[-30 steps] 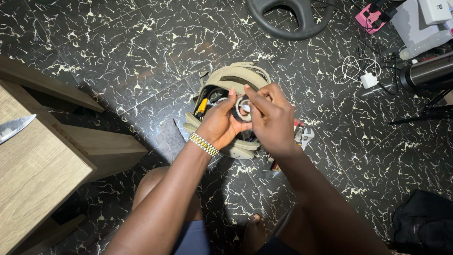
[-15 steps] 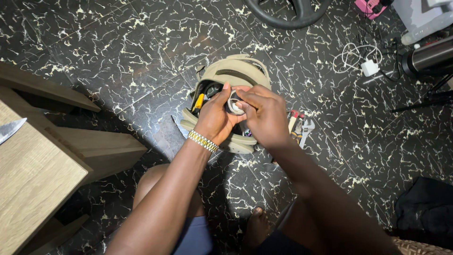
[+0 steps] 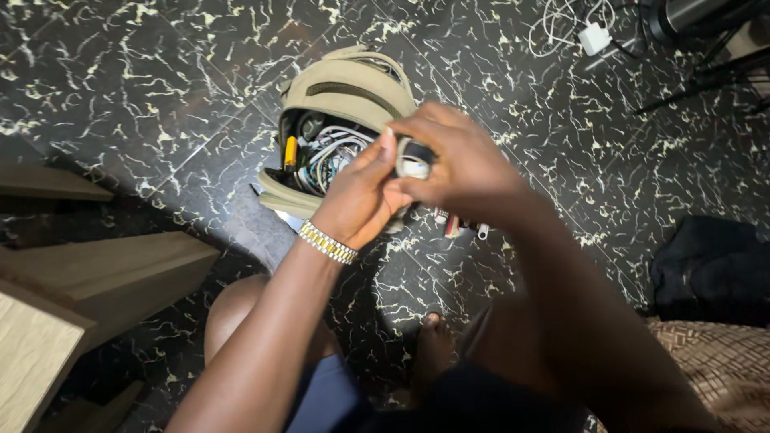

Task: The person unpacks a beige tool bag on a dark marble floor, removing a hammer, pliers, a cloth, a small plastic bag, a wrench, a roll of tape, a spirit level, and a screwdriver. Each item is placed on the floor beside the bag.

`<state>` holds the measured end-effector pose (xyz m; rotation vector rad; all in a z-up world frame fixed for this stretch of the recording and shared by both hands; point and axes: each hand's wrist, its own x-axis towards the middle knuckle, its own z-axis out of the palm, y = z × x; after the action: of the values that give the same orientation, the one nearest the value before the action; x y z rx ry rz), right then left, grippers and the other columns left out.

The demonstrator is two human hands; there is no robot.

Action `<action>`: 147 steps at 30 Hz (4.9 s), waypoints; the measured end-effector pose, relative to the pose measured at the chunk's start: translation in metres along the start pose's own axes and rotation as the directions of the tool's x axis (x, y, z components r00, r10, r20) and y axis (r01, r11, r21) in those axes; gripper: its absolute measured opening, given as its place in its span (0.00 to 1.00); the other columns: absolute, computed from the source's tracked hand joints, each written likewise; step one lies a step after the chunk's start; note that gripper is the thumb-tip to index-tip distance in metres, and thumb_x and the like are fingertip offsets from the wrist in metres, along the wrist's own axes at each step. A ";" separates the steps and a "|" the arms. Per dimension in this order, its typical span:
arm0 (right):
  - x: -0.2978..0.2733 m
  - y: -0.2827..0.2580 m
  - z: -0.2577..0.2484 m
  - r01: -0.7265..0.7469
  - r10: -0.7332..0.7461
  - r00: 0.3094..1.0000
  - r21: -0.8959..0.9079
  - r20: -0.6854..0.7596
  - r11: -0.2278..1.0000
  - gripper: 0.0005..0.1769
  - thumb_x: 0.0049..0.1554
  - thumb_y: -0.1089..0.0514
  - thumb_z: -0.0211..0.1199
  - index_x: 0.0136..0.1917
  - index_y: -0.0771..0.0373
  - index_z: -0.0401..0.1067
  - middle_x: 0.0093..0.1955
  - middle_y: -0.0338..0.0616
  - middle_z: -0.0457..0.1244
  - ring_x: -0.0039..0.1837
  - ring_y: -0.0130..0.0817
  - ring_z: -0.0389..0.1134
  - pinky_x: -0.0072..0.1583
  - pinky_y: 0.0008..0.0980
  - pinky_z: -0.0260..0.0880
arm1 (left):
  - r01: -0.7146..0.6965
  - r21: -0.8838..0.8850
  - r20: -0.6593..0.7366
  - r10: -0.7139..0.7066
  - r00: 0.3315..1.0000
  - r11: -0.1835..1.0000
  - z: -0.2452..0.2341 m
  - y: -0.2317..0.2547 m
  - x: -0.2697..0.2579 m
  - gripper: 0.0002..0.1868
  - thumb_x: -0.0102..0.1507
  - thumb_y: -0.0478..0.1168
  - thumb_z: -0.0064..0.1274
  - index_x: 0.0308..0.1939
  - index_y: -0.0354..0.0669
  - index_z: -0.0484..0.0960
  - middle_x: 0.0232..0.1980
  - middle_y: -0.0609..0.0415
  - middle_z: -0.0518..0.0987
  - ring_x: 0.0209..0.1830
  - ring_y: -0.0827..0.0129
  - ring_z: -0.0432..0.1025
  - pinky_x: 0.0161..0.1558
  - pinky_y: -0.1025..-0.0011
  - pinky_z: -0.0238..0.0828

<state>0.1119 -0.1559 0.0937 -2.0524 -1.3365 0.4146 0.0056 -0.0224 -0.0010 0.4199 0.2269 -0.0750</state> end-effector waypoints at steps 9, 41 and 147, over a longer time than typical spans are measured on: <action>-0.068 0.092 0.028 -0.786 0.697 0.602 0.132 0.391 0.605 0.26 0.50 0.46 0.72 0.55 0.66 0.79 0.42 0.47 0.72 0.41 0.30 0.72 0.43 0.29 0.73 | -0.110 0.981 0.054 0.316 0.947 0.160 -0.004 0.009 -0.009 0.18 0.66 0.46 0.58 0.52 0.36 0.80 0.42 0.49 0.84 0.38 0.73 0.77 0.42 0.74 0.74; -0.158 0.220 0.306 -0.618 0.760 0.501 -0.443 0.415 0.650 0.55 0.37 0.42 0.83 0.69 0.67 0.62 0.66 0.63 0.60 0.65 0.56 0.63 0.65 0.47 0.65 | -0.111 0.925 -0.071 0.451 0.890 0.364 -0.023 0.028 0.001 0.07 0.64 0.37 0.62 0.40 0.34 0.84 0.30 0.58 0.81 0.26 0.82 0.68 0.31 0.78 0.67; 0.041 -0.021 0.058 -0.035 0.082 0.994 0.505 -0.071 0.863 0.18 0.57 0.67 0.67 0.61 0.69 0.69 0.46 0.42 0.67 0.46 0.22 0.66 0.46 0.23 0.67 | 0.264 0.890 -0.228 0.137 0.964 -0.371 0.004 0.021 -0.069 0.24 0.65 0.55 0.51 0.30 0.36 0.84 0.35 0.36 0.82 0.40 0.42 0.77 0.45 0.47 0.71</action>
<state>0.0818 -0.0931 0.0681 -1.6507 -0.9809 0.6186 -0.0581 -0.0029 0.0266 2.3734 0.4175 -0.3743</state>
